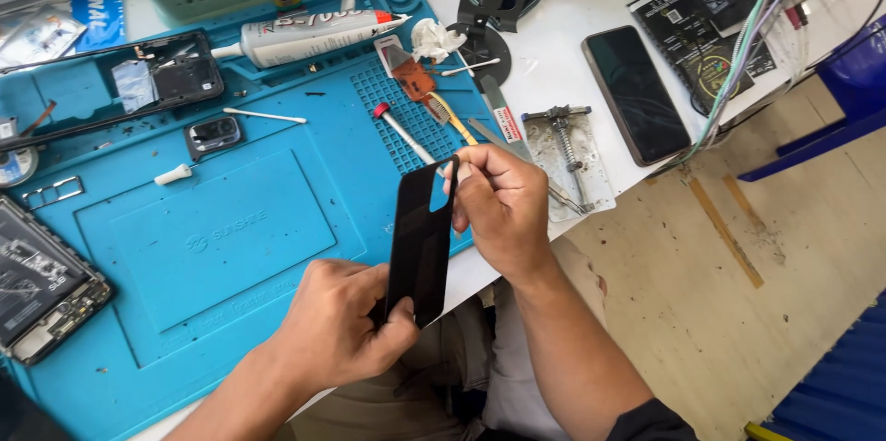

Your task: Repairing a mobile phone by manipulating internal components and the back cover

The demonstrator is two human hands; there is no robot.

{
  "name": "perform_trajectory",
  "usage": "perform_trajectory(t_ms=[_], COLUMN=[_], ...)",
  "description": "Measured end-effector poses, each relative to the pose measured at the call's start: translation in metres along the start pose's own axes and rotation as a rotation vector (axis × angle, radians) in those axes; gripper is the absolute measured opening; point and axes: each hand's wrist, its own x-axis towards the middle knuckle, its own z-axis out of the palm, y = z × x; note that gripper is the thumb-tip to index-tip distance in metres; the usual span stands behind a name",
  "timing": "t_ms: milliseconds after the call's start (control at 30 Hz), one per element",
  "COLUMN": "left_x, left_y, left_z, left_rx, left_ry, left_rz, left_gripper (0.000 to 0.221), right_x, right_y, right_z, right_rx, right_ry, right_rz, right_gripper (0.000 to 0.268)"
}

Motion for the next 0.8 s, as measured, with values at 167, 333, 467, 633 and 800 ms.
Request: perform_trajectory(t_ms=[167,333,467,633,800], left_x=[-0.0043,-0.0038,-0.0046,-0.0035,-0.0013], left_y=[-0.0065,-0.0075,-0.0085,-0.0086,-0.0033], left_z=[0.0051,0.0080,0.0069,0.0079,0.0026], left_rx=[0.008,0.044,0.031,0.037,0.037], left_ry=[0.033,0.045,0.046,0.054,0.034], left_rz=[-0.041,-0.104,-0.092,-0.037,0.035], left_gripper=[0.036,0.034,0.035,0.037,0.036], right_x=[0.0001,0.0002,0.0011,0.0024,0.0007], right_y=[-0.0043,-0.0067,-0.0051,-0.0045,-0.0039], right_z=[0.0050,0.0035,0.0038,0.0001,-0.0012], right_rx=[0.052,0.077,0.118,0.129,-0.024], right_ry=[0.042,0.056,0.057,0.024,-0.028], right_rz=[-0.021,0.018,0.055,0.101,0.098], right_gripper=[0.024,0.026,0.024,0.022,0.018])
